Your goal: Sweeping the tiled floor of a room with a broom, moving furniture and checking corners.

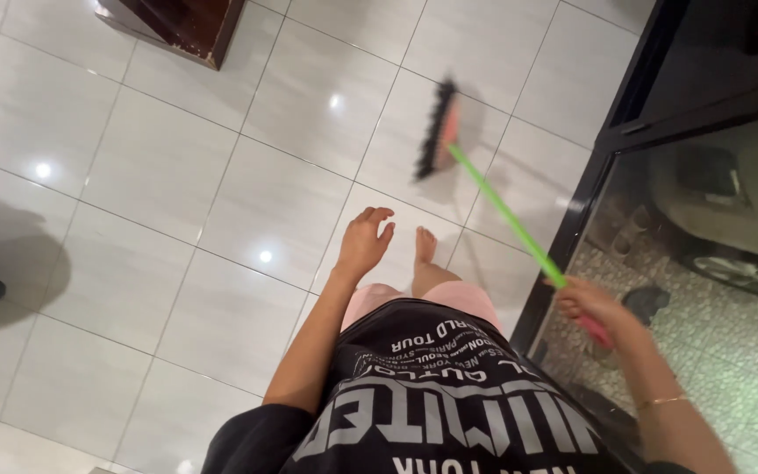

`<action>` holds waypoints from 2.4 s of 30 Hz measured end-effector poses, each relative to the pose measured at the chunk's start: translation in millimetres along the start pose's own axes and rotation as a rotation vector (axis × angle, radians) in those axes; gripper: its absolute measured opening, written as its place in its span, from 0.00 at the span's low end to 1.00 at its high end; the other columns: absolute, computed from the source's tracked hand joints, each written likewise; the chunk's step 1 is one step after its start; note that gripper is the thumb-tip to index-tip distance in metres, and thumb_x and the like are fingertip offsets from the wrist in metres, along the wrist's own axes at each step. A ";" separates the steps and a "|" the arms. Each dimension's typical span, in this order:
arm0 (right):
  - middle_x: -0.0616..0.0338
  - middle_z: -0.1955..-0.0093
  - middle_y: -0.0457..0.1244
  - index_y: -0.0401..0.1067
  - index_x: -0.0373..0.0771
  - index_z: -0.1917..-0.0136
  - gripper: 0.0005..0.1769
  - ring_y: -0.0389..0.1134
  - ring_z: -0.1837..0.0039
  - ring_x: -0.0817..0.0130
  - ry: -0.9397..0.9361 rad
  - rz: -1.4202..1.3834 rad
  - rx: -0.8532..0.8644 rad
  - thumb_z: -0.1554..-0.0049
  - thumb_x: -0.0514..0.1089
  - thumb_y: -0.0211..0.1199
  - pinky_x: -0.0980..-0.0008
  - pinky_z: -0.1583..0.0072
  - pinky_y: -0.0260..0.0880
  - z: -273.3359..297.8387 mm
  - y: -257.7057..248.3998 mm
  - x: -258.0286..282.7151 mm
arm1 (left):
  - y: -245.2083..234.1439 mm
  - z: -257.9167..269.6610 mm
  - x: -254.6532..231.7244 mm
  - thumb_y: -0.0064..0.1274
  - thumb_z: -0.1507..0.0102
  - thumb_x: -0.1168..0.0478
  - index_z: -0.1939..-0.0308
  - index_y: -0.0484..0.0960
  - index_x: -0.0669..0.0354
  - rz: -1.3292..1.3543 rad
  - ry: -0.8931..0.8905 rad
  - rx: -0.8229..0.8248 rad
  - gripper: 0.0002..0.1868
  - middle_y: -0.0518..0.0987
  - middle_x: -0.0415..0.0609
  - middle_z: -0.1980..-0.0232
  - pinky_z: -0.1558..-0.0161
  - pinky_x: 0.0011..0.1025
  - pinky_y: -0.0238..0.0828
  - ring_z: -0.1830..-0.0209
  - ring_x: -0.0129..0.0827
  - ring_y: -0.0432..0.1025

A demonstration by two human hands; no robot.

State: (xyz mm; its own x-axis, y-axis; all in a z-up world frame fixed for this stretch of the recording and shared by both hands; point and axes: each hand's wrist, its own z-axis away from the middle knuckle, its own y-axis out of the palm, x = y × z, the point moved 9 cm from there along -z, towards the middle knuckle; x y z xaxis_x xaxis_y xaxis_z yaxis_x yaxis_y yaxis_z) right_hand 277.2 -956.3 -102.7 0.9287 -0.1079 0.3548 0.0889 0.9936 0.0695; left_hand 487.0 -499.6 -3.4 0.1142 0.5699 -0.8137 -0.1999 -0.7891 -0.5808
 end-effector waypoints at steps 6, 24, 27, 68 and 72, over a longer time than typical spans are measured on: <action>0.54 0.73 0.60 0.68 0.27 0.64 0.14 0.61 0.72 0.64 -0.045 0.711 -0.325 0.46 0.43 0.60 0.62 0.69 0.61 -51.5 -100.2 121.1 | 19.0 -35.8 -17.9 0.57 0.37 0.63 0.51 0.82 0.58 -0.016 -0.067 -0.056 0.11 0.81 0.55 0.55 0.56 0.43 0.73 0.57 0.51 0.77; 0.58 0.75 0.60 0.76 0.37 0.69 0.09 0.61 0.72 0.65 0.018 1.034 0.346 0.49 0.40 0.60 0.63 0.67 0.61 -193.8 213.7 121.8 | 59.8 -43.5 -29.6 0.56 0.38 0.62 0.52 0.82 0.59 -0.025 -0.256 -0.214 0.11 0.82 0.56 0.55 0.54 0.44 0.74 0.57 0.52 0.77; 0.57 0.76 0.58 0.67 0.36 0.74 0.14 0.56 0.75 0.67 -0.003 0.775 0.374 0.48 0.40 0.58 0.65 0.71 0.58 -215.6 185.8 150.3 | 66.3 -58.4 -32.1 0.56 0.37 0.63 0.52 0.82 0.59 -0.033 -0.225 -0.175 0.11 0.82 0.56 0.56 0.54 0.45 0.73 0.57 0.53 0.77; 0.69 0.75 0.52 0.65 0.41 0.63 0.07 0.51 0.75 0.78 0.055 0.338 0.416 0.42 0.38 0.54 0.74 0.72 0.48 -275.5 153.4 354.8 | 8.0 -320.2 -5.6 0.57 0.37 0.63 0.52 0.83 0.59 -0.055 -0.067 -0.131 0.11 0.82 0.55 0.55 0.54 0.44 0.73 0.57 0.52 0.76; 0.70 0.75 0.53 0.60 0.42 0.68 0.14 0.51 0.75 0.79 0.024 0.269 0.377 0.42 0.39 0.58 0.73 0.72 0.50 -246.5 76.7 447.1 | -1.1 -339.3 6.7 0.57 0.38 0.63 0.52 0.83 0.59 -0.053 -0.121 -0.180 0.10 0.82 0.55 0.55 0.55 0.44 0.73 0.58 0.52 0.77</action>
State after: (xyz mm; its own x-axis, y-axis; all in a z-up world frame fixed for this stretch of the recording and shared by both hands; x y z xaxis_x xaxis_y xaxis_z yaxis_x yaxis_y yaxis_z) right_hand 787.9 -920.2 -168.6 0.9093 0.1574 0.3853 -0.2895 0.9043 0.3136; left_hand 818.2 -572.7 -16.3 0.0004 0.6266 -0.7794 -0.0185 -0.7792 -0.6265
